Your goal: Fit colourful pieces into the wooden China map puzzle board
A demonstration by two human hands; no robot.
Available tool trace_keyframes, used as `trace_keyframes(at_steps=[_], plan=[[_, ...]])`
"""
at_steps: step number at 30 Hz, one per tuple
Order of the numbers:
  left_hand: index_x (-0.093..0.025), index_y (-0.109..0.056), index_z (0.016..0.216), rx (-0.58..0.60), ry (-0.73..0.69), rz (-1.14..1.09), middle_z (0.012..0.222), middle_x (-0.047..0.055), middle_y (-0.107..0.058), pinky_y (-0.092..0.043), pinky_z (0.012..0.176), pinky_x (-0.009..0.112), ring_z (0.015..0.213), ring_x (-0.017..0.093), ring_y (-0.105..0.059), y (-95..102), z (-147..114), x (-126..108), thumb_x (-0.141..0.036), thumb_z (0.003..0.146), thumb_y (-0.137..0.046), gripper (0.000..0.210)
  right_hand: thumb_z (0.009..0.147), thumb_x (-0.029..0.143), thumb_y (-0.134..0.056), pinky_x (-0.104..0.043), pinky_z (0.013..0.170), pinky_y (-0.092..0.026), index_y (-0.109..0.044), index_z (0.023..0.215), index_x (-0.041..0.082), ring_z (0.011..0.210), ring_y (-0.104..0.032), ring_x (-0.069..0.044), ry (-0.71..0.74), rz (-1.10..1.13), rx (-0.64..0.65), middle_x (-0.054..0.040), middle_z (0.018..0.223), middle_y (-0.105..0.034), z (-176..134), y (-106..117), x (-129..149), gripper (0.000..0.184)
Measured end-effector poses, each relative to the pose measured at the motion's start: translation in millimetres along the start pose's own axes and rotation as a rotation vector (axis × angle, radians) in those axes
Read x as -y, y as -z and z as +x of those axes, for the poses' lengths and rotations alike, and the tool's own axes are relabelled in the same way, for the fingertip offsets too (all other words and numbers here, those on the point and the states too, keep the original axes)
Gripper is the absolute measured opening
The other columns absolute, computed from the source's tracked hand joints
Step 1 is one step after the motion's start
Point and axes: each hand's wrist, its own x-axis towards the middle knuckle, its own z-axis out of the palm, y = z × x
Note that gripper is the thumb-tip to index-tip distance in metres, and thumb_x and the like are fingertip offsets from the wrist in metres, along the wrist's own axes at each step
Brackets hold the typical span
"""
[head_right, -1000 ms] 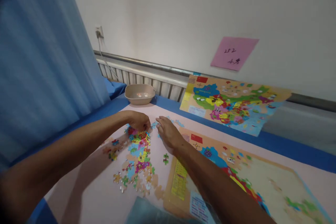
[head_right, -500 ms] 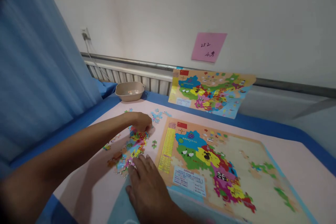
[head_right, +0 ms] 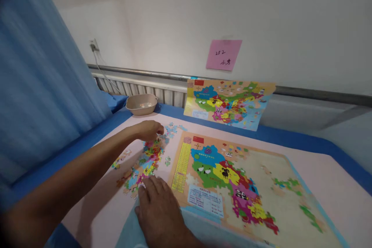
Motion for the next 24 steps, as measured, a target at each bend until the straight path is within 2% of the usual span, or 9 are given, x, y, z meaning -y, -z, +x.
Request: trace_keyframes(at_steps=[2, 5, 7, 8, 11, 14, 19, 22, 24], plan=[[-0.016, -0.072, 0.112, -0.105, 0.115, 0.027, 0.114, 0.015, -0.073, -0.057, 0.092, 0.049, 0.105, 0.031, -0.069, -12.3, -30, 0, -0.020, 0.093, -0.066, 0.020, 0.104, 0.040, -0.067, -0.050, 0.120, -0.045, -0.064, 0.139, 0.014, 0.137, -0.053, -0.033, 0.028, -0.003, -0.038, -0.0150, 0.148, -0.061, -4, -3, -1, 0.044], [-0.016, -0.070, 0.111, -0.239, 0.210, 0.029, 0.116, 0.016, -0.072, -0.056, 0.093, 0.049, 0.110, 0.033, -0.068, -49.8, -82, -13, -0.022, 0.102, -0.045, 0.027, 0.099, 0.043, -0.072, -0.050, 0.112, -0.049, -0.066, 0.132, 0.013, 0.129, -0.057, -0.034, 0.124, -0.009, -0.086, -0.0156, 0.138, -0.066, -7, -11, -1, 0.045], [-0.019, -0.069, 0.110, -0.254, 0.184, 0.007, 0.125, 0.013, -0.070, -0.056, 0.098, 0.044, 0.115, 0.029, -0.067, -79.5, -111, -27, -0.019, 0.100, -0.047, 0.024, 0.097, 0.044, -0.074, -0.050, 0.106, -0.052, -0.067, 0.129, 0.012, 0.122, -0.059, -0.034, 0.181, -0.026, -0.097, -0.0160, 0.132, -0.069, -8, -15, 0, 0.046], [-0.021, -0.068, 0.117, -0.270, 0.147, -0.011, 0.137, 0.013, -0.066, -0.055, 0.104, 0.045, 0.123, 0.028, -0.064, -92.9, -122, -34, -0.019, 0.099, -0.049, 0.026, 0.096, 0.044, -0.075, -0.049, 0.102, -0.053, -0.068, 0.127, 0.012, 0.119, -0.059, -0.033, 0.200, -0.036, -0.085, -0.0160, 0.129, -0.070, -7, -17, 2, 0.046], [-0.024, -0.057, 0.138, -0.357, -0.066, -0.061, 0.156, 0.013, -0.053, -0.054, 0.109, 0.053, 0.137, 0.030, -0.057, -120.0, -138, -47, -0.019, 0.102, -0.046, 0.039, 0.094, 0.048, -0.077, -0.046, 0.091, -0.054, -0.070, 0.119, 0.013, 0.111, -0.060, -0.033, 0.209, -0.072, -0.008, -0.0158, 0.119, -0.071, -6, -18, 8, 0.043], [-0.022, -0.054, 0.141, -0.328, -0.173, -0.036, 0.159, 0.014, -0.051, -0.053, 0.110, 0.058, 0.143, 0.033, -0.054, -127.6, -137, -44, -0.019, 0.101, -0.048, 0.041, 0.094, 0.048, -0.077, -0.044, 0.089, -0.054, -0.070, 0.120, 0.014, 0.113, -0.059, -0.033, 0.201, -0.077, 0.054, -0.0160, 0.122, -0.070, -7, -17, 12, 0.043], [-0.021, -0.050, 0.144, -0.290, -0.257, 0.022, 0.162, 0.015, -0.048, -0.051, 0.114, 0.057, 0.149, 0.032, -0.047, -127.1, -135, -20, -0.017, 0.099, -0.051, 0.046, 0.096, 0.043, -0.076, -0.043, 0.097, -0.051, -0.070, 0.117, 0.016, 0.118, -0.057, -0.032, 0.221, -0.036, 0.081, -0.0138, 0.133, -0.067, -12, -16, 10, 0.035], [-0.022, -0.048, 0.147, -0.305, -0.303, 0.018, 0.162, 0.015, -0.048, -0.050, 0.115, 0.055, 0.149, 0.030, -0.048, -125.1, -140, -5, -0.018, 0.100, -0.049, 0.047, 0.097, 0.045, -0.075, -0.045, 0.100, -0.051, -0.069, 0.121, 0.016, 0.122, -0.056, -0.033, 0.219, -0.018, 0.075, -0.0143, 0.136, -0.065, -14, -16, 8, 0.038], [-0.022, -0.047, 0.148, -0.361, -0.302, -0.002, 0.160, 0.015, -0.051, -0.051, 0.115, 0.054, 0.147, 0.029, -0.051, -123.3, -145, 3, -0.022, 0.103, -0.047, 0.045, 0.098, 0.045, -0.074, -0.047, 0.102, -0.051, -0.069, 0.123, 0.016, 0.124, -0.055, -0.034, 0.220, -0.008, 0.065, -0.0148, 0.137, -0.065, -14, -15, 8, 0.039]])
